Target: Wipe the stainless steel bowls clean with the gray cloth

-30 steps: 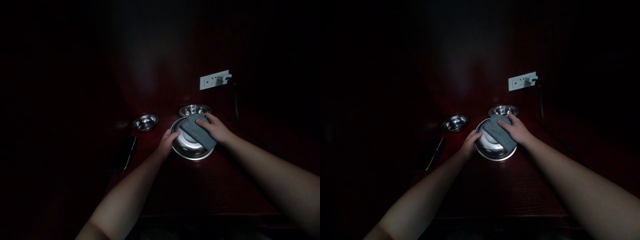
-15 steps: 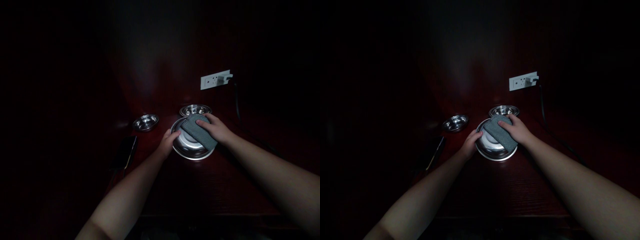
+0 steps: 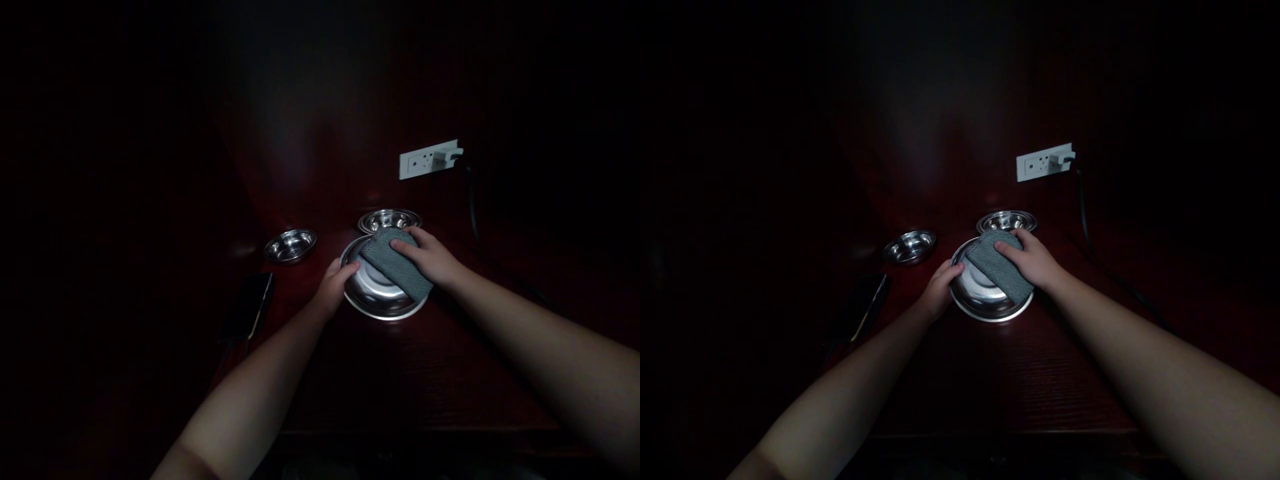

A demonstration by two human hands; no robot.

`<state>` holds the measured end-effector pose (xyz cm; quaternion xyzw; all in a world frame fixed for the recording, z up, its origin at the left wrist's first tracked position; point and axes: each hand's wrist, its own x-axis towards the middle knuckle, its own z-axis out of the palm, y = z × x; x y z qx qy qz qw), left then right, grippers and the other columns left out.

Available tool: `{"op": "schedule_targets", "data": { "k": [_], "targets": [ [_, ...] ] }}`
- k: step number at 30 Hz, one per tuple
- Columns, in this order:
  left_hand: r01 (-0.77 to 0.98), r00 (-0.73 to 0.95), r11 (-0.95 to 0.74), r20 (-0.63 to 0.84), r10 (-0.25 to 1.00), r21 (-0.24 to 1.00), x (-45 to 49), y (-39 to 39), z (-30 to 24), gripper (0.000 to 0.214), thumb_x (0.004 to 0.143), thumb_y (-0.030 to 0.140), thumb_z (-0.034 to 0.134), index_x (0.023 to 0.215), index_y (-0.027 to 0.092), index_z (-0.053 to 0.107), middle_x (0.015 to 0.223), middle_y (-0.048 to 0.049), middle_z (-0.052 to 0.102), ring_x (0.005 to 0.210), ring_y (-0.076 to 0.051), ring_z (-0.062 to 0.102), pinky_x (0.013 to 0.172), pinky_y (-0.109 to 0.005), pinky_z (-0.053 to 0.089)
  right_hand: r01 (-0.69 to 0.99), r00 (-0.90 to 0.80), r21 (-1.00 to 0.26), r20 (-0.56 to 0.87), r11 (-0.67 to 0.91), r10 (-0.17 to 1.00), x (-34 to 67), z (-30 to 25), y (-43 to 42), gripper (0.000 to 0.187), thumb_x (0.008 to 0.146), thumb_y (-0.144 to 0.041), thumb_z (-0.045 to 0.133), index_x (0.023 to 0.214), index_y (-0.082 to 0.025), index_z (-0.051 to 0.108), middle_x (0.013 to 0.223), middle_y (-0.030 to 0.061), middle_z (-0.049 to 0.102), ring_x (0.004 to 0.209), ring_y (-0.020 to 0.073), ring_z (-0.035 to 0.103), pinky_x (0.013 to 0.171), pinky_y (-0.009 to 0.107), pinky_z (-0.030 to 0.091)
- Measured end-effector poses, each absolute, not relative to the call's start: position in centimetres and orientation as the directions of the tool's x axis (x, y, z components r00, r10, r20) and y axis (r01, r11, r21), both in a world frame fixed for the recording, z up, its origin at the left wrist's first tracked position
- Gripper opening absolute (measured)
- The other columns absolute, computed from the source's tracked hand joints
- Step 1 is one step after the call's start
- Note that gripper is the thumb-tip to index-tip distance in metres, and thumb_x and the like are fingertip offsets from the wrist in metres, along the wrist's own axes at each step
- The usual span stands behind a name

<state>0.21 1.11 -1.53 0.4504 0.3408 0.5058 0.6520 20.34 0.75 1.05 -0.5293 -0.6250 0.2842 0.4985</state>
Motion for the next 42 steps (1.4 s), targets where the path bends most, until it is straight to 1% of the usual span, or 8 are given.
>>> {"op": "schedule_targets", "data": {
  "k": [5,8,13,19,26,34,42],
  "targets": [
    [-0.362,0.252,0.072,0.023,0.968,0.929,0.22,1.11,-1.52,0.037,0.062,0.034,0.075,0.094,0.017,0.066,0.087,-0.0031,0.070,0.085,-0.018,0.064,0.088,-0.034,0.044,0.387,0.063,-0.878,0.331,0.283,0.942,20.30,1.10,0.74,0.036,0.075,-0.050,0.060,0.094,-0.020,0.059,0.088,0.0053,0.066,0.083,0.0240,0.061,0.072,0.037,0.048],
    [-0.362,0.265,0.071,0.030,0.964,0.929,0.25,1.13,-1.53,0.036,0.062,0.035,0.075,0.092,0.016,0.066,0.086,-0.0033,0.070,0.084,-0.019,0.064,0.087,-0.034,0.044,0.386,0.061,-0.882,0.317,0.271,0.946,20.28,1.10,0.73,0.036,0.075,-0.051,0.060,0.095,-0.020,0.059,0.087,0.0053,0.065,0.081,0.0239,0.061,0.070,0.036,0.048],
    [-0.355,0.254,0.075,0.019,0.967,0.932,0.22,1.19,-1.54,0.038,0.061,0.035,0.075,0.093,0.017,0.066,0.086,-0.0032,0.070,0.085,-0.019,0.064,0.087,-0.035,0.044,0.383,0.061,-0.882,0.322,0.276,0.945,20.34,0.99,0.76,0.037,0.075,-0.051,0.060,0.095,-0.021,0.059,0.085,0.0050,0.066,0.080,0.0241,0.061,0.069,0.037,0.048],
    [-0.334,0.245,0.061,0.024,0.969,0.941,0.16,1.19,-1.39,0.037,0.061,0.035,0.075,0.092,0.017,0.067,0.087,-0.0041,0.070,0.087,-0.021,0.064,0.088,-0.036,0.044,0.350,0.052,-0.895,0.315,0.278,0.948,20.36,0.84,0.87,0.037,0.074,-0.051,0.061,0.095,-0.021,0.059,0.086,0.0049,0.066,0.081,0.0241,0.062,0.069,0.037,0.049],
    [-0.327,0.238,0.051,0.030,0.971,0.944,0.19,1.14,-1.25,0.035,0.061,0.035,0.075,0.089,0.016,0.067,0.085,-0.0033,0.070,0.083,-0.019,0.064,0.086,-0.034,0.045,0.367,0.041,-0.886,0.319,0.282,0.947,20.35,1.01,0.77,0.035,0.074,-0.052,0.060,0.092,-0.021,0.059,0.086,0.0047,0.066,0.082,0.0248,0.061,0.070,0.037,0.048],
    [-0.341,0.246,0.049,0.039,0.968,0.939,0.18,1.13,-1.36,0.034,0.062,0.034,0.075,0.090,0.016,0.067,0.085,-0.0030,0.070,0.081,-0.018,0.063,0.085,-0.033,0.044,0.358,0.031,-0.889,0.316,0.285,0.948,20.37,0.93,0.87,0.036,0.075,-0.051,0.060,0.094,-0.021,0.058,0.084,0.0040,0.065,0.079,0.0235,0.060,0.068,0.036,0.047],
    [-0.348,0.247,0.054,0.036,0.968,0.936,0.25,1.07,-1.33,0.038,0.061,0.035,0.075,0.093,0.016,0.067,0.084,-0.0033,0.070,0.083,-0.019,0.064,0.085,-0.034,0.044,0.365,0.036,-0.892,0.298,0.265,0.954,20.28,1.08,0.78,0.035,0.075,-0.050,0.060,0.094,-0.021,0.057,0.084,0.0043,0.064,0.079,0.0232,0.060,0.068,0.035,0.047]
  ]
}}
